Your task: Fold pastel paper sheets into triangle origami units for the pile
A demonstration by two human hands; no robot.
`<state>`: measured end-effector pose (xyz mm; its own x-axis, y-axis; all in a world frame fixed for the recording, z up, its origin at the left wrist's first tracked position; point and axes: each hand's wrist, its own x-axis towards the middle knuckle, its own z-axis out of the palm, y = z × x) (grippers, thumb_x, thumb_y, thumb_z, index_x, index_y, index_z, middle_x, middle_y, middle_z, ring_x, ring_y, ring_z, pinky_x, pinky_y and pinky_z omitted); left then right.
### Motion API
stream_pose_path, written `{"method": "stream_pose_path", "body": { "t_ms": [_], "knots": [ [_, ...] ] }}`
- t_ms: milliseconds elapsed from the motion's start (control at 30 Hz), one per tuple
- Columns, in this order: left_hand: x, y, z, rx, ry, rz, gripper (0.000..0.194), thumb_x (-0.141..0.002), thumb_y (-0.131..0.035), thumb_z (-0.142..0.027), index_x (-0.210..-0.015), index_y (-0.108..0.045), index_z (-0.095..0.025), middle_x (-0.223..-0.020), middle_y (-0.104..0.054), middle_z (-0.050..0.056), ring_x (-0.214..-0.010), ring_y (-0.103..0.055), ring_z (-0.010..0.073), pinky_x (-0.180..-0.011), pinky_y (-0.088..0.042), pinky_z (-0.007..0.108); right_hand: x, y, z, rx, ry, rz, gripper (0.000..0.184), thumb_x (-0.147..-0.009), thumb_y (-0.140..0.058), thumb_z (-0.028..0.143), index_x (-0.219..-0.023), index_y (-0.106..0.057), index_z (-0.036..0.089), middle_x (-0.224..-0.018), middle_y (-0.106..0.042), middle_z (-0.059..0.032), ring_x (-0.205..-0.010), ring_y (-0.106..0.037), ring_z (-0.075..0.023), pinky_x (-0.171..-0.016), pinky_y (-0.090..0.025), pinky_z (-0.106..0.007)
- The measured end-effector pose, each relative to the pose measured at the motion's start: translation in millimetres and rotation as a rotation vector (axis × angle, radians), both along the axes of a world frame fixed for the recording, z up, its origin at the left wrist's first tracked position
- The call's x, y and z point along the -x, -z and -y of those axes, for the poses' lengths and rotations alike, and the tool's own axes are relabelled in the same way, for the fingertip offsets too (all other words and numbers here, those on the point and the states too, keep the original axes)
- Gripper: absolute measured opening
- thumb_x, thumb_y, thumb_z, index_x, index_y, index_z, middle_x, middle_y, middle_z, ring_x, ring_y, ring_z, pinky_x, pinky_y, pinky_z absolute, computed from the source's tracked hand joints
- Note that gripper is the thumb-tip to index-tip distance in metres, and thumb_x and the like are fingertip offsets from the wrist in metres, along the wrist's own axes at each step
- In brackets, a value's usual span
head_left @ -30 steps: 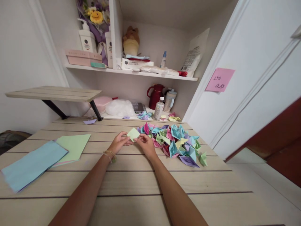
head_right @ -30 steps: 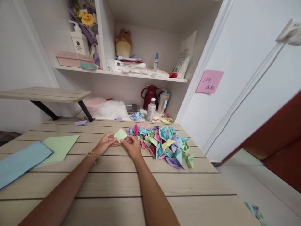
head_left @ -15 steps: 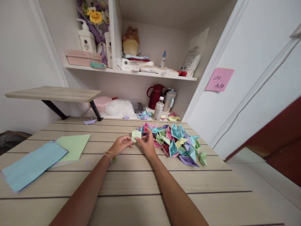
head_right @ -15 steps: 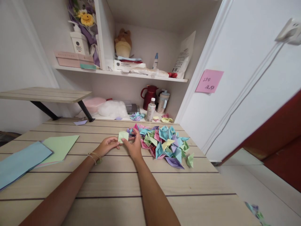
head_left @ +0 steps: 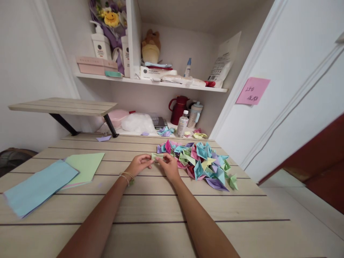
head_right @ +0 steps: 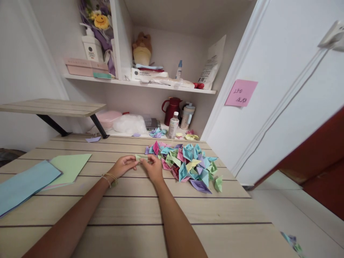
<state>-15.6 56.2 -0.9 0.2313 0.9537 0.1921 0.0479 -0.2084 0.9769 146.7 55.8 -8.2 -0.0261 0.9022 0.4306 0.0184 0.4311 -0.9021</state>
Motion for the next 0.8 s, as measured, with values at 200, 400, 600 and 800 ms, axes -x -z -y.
{"method": "stream_pose_path", "body": {
  "t_ms": [200,400,600,800],
  "knots": [
    [-0.8,-1.8,1.9,-0.046,-0.075,0.103,0.045,-0.061,-0.071,-0.026,-0.102,-0.055,-0.017,-0.062,-0.060,-0.003,-0.055,-0.060,0.0120,-0.058,-0.049,0.026,-0.6,1.9,0.3,-0.170,0.143,0.140,0.011,-0.069,-0.057,0.020,-0.075,-0.067,0.019,-0.075,-0.065,-0.0023,-0.066,-0.056,-0.0145,-0.058,-0.044,-0.024],
    [-1.1,-4.6,2.6,-0.039,-0.146,0.108,0.029,-0.053,-0.074,-0.032,-0.072,-0.066,-0.012,-0.071,-0.070,0.007,-0.069,-0.064,0.0200,-0.073,-0.050,0.035,-0.6,0.2,0.4,-0.143,0.065,0.071,0.010,-0.067,-0.063,0.021,-0.074,-0.069,0.021,-0.081,-0.066,-0.0045,-0.076,-0.060,-0.0176,-0.066,-0.048,-0.028],
    [1.7,-1.0,-1.3,-0.030,-0.189,0.119,0.027,-0.059,-0.070,-0.036,-0.071,-0.069,-0.013,-0.075,-0.071,0.007,-0.071,-0.065,0.0212,-0.075,-0.050,0.034,-2.5,-5.0,0.8,-0.065,0.013,-0.019,0.011,-0.066,-0.067,0.028,-0.074,-0.070,0.022,-0.093,-0.066,-0.0058,-0.087,-0.060,-0.0205,-0.079,-0.047,-0.035],
    [3.0,-0.1,-3.2,-0.049,-0.244,0.060,0.024,-0.059,-0.070,-0.036,-0.068,-0.069,-0.014,-0.073,-0.070,0.003,-0.071,-0.063,0.0198,-0.072,-0.049,0.031,-1.3,1.1,-4.3,0.072,-0.039,-0.169,0.020,-0.065,-0.067,0.030,-0.082,-0.068,0.019,-0.083,-0.069,-0.0043,-0.078,-0.062,-0.0194,-0.077,-0.048,-0.034]
  ]
}}
